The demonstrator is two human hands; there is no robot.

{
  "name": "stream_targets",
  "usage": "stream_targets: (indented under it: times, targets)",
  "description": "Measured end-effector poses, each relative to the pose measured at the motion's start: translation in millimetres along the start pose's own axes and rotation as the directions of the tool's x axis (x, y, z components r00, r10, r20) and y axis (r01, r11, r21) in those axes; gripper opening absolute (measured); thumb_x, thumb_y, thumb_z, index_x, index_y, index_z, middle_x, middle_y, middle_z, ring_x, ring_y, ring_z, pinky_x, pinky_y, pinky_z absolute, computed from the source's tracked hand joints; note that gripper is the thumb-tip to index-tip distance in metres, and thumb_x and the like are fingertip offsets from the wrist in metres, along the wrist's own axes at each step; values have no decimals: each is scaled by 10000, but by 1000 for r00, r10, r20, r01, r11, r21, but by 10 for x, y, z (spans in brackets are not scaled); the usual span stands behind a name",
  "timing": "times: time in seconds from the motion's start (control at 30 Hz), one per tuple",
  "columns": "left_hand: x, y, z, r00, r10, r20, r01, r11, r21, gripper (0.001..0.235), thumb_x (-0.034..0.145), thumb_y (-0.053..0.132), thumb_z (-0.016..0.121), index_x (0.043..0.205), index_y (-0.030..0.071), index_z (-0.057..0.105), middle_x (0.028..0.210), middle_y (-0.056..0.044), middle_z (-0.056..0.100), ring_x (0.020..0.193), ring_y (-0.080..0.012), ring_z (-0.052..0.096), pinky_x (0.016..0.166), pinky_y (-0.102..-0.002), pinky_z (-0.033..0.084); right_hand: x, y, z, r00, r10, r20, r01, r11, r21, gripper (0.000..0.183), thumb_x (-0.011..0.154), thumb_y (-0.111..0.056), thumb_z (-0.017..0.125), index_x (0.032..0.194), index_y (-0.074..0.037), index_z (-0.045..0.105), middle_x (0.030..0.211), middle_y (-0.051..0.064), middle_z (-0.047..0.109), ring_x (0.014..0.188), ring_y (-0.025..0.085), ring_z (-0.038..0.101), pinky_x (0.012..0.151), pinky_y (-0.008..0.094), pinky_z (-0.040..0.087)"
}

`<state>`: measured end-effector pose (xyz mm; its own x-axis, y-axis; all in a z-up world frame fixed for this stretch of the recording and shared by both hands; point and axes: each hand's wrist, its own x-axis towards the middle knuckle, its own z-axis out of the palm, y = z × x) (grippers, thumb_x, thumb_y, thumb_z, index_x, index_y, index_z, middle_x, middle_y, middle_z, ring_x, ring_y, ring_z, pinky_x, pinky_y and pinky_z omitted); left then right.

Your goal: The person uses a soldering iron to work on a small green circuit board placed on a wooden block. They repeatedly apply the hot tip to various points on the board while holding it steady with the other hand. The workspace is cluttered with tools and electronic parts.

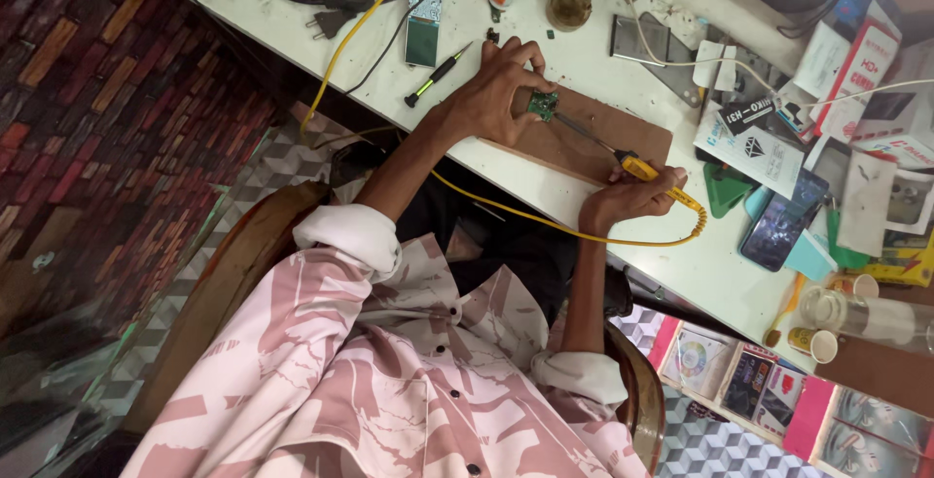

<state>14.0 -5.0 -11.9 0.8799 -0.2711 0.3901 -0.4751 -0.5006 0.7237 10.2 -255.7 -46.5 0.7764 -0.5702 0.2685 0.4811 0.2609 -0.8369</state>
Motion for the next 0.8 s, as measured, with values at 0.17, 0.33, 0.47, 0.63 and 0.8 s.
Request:
stream_targets:
  times: [0.17, 0.33, 0.47, 0.63, 0.8]
  targets:
    - [9, -9, 9, 1000, 15, -1, -15, 1000, 25, 430, 680, 107, 924, 1082, 35, 790, 1108, -79, 532, 1033, -253, 482, 926, -434, 290, -14, -5, 37, 999, 10, -52, -15, 996, -83, 457, 1057, -456, 543, 824, -78, 434, 623, 61, 492, 451, 140, 448, 412, 264, 373]
    - [-9, -2, -7, 1000, 13, -2, -13, 1000, 25, 437, 668, 89, 923, 1080, 30, 790, 1107, -83, 530, 1034, -252, 485, 914, -439, 290, -47, -22, 60, 1000, -7, -13, 6, 996, -94, 455, 1063, -460, 531, 834, -82, 426, 624, 50, 475, 458, 133, 440, 416, 261, 375]
    - [7, -25, 17, 1000, 14, -9, -14, 1000, 5, 438, 672, 89, 926, 1080, 19, 783, 1112, -86, 525, 1037, -249, 489, 907, -435, 296, -45, -38, 68, 1000, -14, -16, 12, 994, -109, 448, 1078, -442, 514, 833, -76, 427, 628, 57, 486, 463, 137, 448, 426, 261, 384]
    - [-6, -43, 35, 999, 31, -27, -30, 999, 23, 429, 675, 85, 932, 1071, 9, 786, 1105, -101, 519, 1025, -266, 482, 921, -439, 290, -77, -65, 94, 999, -46, 6, 47, 990, -134, 446, 1089, -431, 490, 831, -71, 435, 617, 65, 491, 446, 138, 447, 423, 257, 384]
    - [-6, 23, -10, 1000, 17, -10, -16, 1000, 22, 445, 677, 96, 930, 1090, 19, 784, 1102, -86, 527, 1033, -253, 487, 900, -426, 292, -103, -81, 107, 999, -45, -29, 40, 987, -158, 405, 1089, -395, 479, 828, -92, 413, 600, 58, 481, 443, 134, 461, 413, 254, 387]
